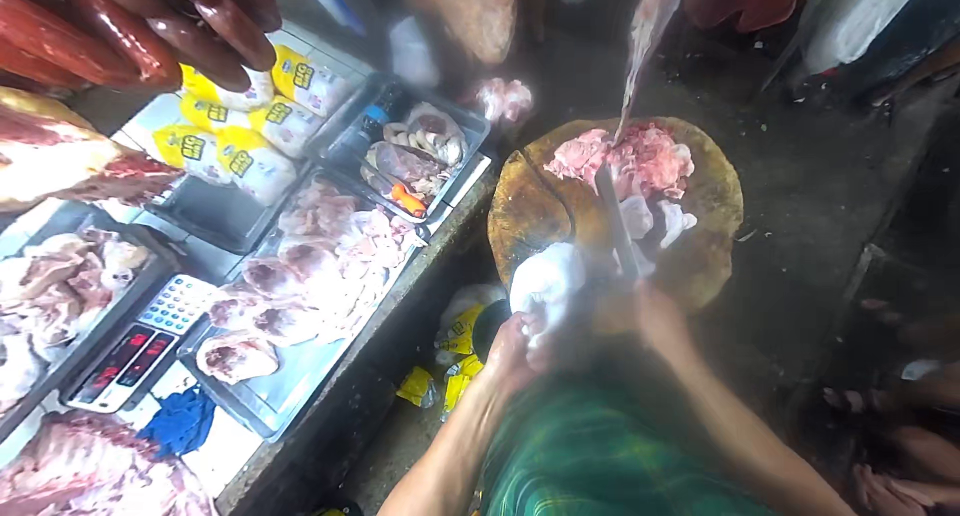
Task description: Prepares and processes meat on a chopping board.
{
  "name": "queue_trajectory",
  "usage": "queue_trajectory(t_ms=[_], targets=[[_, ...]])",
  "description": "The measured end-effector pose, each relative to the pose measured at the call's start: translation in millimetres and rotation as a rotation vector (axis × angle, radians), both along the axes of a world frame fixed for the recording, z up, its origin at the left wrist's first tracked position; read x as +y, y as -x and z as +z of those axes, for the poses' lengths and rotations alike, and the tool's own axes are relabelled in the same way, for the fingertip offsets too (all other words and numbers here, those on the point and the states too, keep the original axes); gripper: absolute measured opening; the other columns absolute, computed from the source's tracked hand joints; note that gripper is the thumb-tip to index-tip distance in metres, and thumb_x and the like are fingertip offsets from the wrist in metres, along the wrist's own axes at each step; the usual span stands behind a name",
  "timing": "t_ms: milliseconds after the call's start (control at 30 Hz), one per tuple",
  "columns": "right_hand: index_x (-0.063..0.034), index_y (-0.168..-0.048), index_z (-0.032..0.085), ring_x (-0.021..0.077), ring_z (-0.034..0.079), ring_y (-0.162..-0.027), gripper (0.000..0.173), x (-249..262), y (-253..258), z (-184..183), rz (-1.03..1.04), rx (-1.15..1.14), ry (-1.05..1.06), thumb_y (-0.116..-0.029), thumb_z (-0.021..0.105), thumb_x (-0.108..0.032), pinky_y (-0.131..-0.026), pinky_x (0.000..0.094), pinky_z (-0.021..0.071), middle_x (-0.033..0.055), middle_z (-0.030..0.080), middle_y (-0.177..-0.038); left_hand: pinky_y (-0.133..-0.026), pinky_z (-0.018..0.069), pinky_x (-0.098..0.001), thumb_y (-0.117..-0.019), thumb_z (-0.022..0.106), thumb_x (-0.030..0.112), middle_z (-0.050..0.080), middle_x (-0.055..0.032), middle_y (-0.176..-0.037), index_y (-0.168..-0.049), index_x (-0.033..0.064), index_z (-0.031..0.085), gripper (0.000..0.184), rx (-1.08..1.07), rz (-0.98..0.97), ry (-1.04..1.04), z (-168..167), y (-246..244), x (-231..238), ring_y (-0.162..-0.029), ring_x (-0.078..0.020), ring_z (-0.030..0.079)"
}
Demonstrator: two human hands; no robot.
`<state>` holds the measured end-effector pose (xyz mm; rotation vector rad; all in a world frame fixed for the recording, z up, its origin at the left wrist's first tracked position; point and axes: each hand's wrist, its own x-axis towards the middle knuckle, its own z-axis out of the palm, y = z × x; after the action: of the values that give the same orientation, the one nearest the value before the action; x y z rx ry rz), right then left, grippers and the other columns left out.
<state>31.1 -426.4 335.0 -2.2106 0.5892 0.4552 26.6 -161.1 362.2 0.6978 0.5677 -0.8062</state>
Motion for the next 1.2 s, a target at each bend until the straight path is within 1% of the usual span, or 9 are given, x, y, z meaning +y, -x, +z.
queue_trajectory(t_ms=[100, 200, 267, 433, 567, 700, 867, 1033, 1200], targets=[[-0.0031, -0.116, 0.066, 0.0282, 0.068, -0.076, 0.066, 3, 25, 0, 0.031, -0.127, -0.035, -0.1096, 0.025, -0.054, -0.074, 0.052, 0.0576, 0.0141, 0.067, -0.087, -0.044, 0.0356, -0.0229, -0.1089, 0.037, 0.025, 0.051, 0.0016, -0.062, -0.083, 0.0105, 0.056, 0.035, -0.342, -0.267, -0.705, 12, -10, -5, -0.048, -0.0079, 0.043], [-0.0066, -0.109, 0.067, 0.0253, 0.067, -0.07, 0.068, -11, 44, -21, 0.044, -0.045, -0.088, -0.1078, 0.025, -0.061, -0.068, 0.0499, 0.0577, 0.0103, 0.065, -0.08, -0.067, 0.0514, -0.054, -0.1007, 0.052, 0.042, 0.065, -0.0097, -0.075, -0.08, 0.0105, 0.066, 0.04, -0.654, -0.771, -1.531, 30, -30, -22, -0.075, -0.0291, 0.066], [-0.0072, -0.111, 0.066, 0.0246, 0.064, -0.062, 0.071, -25, 51, -31, 0.035, 0.048, -0.164, -0.1067, 0.024, -0.064, -0.061, 0.0479, 0.0568, 0.0092, 0.063, -0.076, -0.076, 0.0541, -0.0636, -0.0978, 0.06, 0.048, 0.071, -0.0157, -0.093, -0.095, 0.0104, 0.072, 0.039, -0.807, -0.977, -1.715, 32, -37, -33, -0.09, -0.0386, 0.07], [-0.0054, -0.108, 0.065, 0.0232, 0.059, -0.052, 0.068, -67, 63, -30, 0.071, 0.099, -0.196, -0.1031, 0.038, -0.068, -0.051, 0.0455, 0.0551, 0.0087, 0.059, -0.069, -0.082, 0.0569, -0.0586, -0.1041, 0.053, 0.05, 0.073, -0.0136, -0.096, -0.113, 0.0107, 0.072, 0.044, -0.713, -0.588, -1.455, -32, -34, -30, -0.089, -0.0312, 0.071], [-0.0081, -0.114, 0.068, 0.0324, 0.067, -0.073, 0.072, -109, 54, -6, 0.283, 0.037, 0.075, -0.0971, 0.045, -0.074, -0.069, 0.0584, 0.0557, 0.0152, 0.067, -0.082, -0.08, 0.0595, -0.0526, -0.1004, 0.061, 0.029, 0.069, -0.0194, -0.113, -0.146, 0.0094, 0.042, 0.053, -0.429, 0.006, -1.155, -60, -26, -36, -0.092, -0.0314, 0.071], [-0.006, -0.12, 0.068, 0.0456, 0.069, -0.088, 0.075, -154, 12, 34, 0.602, -0.066, 0.313, -0.0967, 0.046, -0.074, -0.078, 0.0693, 0.0517, 0.0238, 0.07, -0.088, -0.073, 0.0599, -0.0401, -0.103, 0.05, 0.031, 0.073, -0.0116, -0.096, -0.116, 0.005, 0.064, 0.032, -0.069, 0.098, -0.666, -58, -32, -42, -0.082, -0.0228, 0.071], [-0.0057, -0.11, 0.07, 0.0464, 0.07, -0.083, 0.074, -179, -52, 70, 0.944, -0.256, 0.496, -0.095, 0.048, -0.075, -0.072, 0.0693, 0.0527, 0.0226, 0.07, -0.082, -0.085, 0.0593, -0.0515, -0.098, 0.056, 0.039, 0.068, -0.015, -0.112, -0.119, 0.0096, 0.06, 0.037, -0.048, -0.036, -0.252, -79, -22, -45, -0.101, -0.0324, 0.07], [-0.0121, -0.098, 0.07, 0.0346, 0.071, -0.075, 0.068, -169, -99, 99, 1.204, -0.329, 0.595, -0.0935, 0.049, -0.077, -0.067, 0.0591, 0.0552, 0.0116, 0.067, -0.072, -0.055, 0.0499, -0.0258, -0.1007, 0.043, 0.032, 0.068, -0.0088, -0.09, -0.109, 0.0118, 0.06, 0.028, -0.239, 0.098, -0.047, -92, -15, -70, -0.066, -0.0144, 0.063], [-0.0167, -0.091, 0.066, 0.0284, 0.07, -0.072, 0.062, -148, -126, 99, 1.321, -0.299, 0.668, -0.0935, 0.049, -0.076, -0.067, 0.053, 0.0556, 0.006, 0.064, -0.068, -0.059, 0.0518, -0.0275, -0.1067, 0.034, 0.031, 0.067, -0.0077, -0.083, -0.104, 0.0097, 0.06, 0.034, -0.313, 0.158, -0.058, -105, -7, -67, -0.066, -0.0152, 0.062]])
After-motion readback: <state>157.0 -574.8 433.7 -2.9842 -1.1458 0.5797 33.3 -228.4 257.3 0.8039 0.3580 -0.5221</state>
